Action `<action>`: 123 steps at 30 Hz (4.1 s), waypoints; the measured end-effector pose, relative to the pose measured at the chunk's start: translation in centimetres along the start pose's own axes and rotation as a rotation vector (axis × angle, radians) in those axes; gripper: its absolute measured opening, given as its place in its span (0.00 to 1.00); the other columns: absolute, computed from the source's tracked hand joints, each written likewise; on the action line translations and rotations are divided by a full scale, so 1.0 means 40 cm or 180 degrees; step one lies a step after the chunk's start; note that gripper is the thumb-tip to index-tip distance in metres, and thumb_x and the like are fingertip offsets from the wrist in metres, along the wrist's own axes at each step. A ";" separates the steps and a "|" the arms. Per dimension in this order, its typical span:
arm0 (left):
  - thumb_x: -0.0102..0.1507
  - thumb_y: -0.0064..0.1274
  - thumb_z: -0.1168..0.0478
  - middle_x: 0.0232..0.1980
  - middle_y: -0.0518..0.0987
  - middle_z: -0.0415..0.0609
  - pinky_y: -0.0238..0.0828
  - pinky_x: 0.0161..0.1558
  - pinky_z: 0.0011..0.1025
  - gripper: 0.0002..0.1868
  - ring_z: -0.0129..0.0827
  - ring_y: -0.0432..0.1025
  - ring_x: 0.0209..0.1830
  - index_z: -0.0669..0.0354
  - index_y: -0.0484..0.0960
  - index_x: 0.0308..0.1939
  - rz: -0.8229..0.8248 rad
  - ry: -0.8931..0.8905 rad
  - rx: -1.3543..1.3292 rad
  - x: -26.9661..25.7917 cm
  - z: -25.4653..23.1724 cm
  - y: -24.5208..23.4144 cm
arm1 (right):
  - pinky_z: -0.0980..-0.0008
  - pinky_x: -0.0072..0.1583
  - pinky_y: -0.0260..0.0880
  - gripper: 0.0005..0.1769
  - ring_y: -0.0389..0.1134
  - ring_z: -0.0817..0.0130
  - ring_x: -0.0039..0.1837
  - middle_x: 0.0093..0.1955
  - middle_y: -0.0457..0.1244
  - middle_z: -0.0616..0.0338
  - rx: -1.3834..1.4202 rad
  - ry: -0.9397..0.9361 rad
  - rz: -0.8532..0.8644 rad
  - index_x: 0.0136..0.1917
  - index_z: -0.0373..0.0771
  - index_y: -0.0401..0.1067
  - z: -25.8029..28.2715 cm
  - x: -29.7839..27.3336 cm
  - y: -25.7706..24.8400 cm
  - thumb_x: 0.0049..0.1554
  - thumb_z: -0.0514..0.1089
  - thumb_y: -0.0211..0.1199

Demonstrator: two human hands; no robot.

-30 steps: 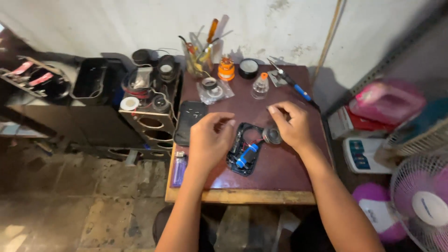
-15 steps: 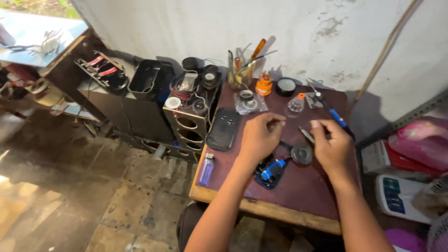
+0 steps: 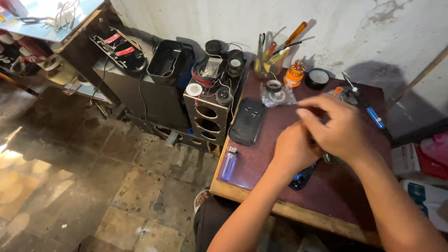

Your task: The person disassembles a small electronic device, likely a flashlight, by removing its casing and lens. They then use a pair of yellow-handled pliers to strip the insulation from the ends of two wires connected to the device's internal circuit board.

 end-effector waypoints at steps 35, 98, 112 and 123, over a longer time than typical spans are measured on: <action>0.51 0.47 0.56 0.31 0.79 0.52 0.68 0.40 0.41 0.13 0.38 0.68 0.43 0.62 0.79 0.32 -0.0134 -0.0500 -0.0310 0.007 -0.006 -0.108 | 0.45 0.61 0.73 0.38 0.69 0.44 0.66 0.65 0.67 0.43 -0.1323 0.0411 0.3084 0.73 0.40 0.68 -0.023 0.323 0.516 0.55 0.57 0.72; 0.63 0.55 0.60 0.45 0.87 0.39 0.75 0.48 0.24 0.11 0.24 0.79 0.41 0.52 0.86 0.48 -0.0132 -0.0092 -0.0513 0.010 0.016 -0.144 | 0.84 0.49 0.67 0.26 0.66 0.83 0.47 0.49 0.69 0.63 0.0839 0.3306 -0.0915 0.57 0.41 0.71 -0.248 -0.443 -0.144 0.48 0.38 0.78; 0.63 0.54 0.61 0.44 0.84 0.45 0.71 0.47 0.36 0.12 0.36 0.79 0.40 0.53 0.84 0.50 0.0640 0.0884 -0.0089 -0.024 -0.124 -0.030 | 0.82 0.57 0.70 0.24 0.67 0.81 0.53 0.53 0.68 0.62 0.1846 0.3077 -0.1412 0.60 0.38 0.69 -0.252 -0.451 -0.150 0.51 0.33 0.72; 0.62 0.54 0.61 0.42 0.83 0.58 0.80 0.43 0.44 0.21 0.53 0.81 0.43 0.61 0.79 0.59 0.0833 0.0475 -0.0182 -0.057 -0.194 0.029 | 0.81 0.55 0.76 0.32 0.71 0.75 0.54 0.53 0.62 0.60 0.1660 0.2841 -0.1705 0.65 0.33 0.67 -0.277 -0.465 -0.131 0.50 0.32 0.76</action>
Point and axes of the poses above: each hand's wrist, its own x-axis towards the middle knuckle, its own y-axis out of the palm, z = x × y, the point moved 6 cm from there along x, towards the middle knuckle
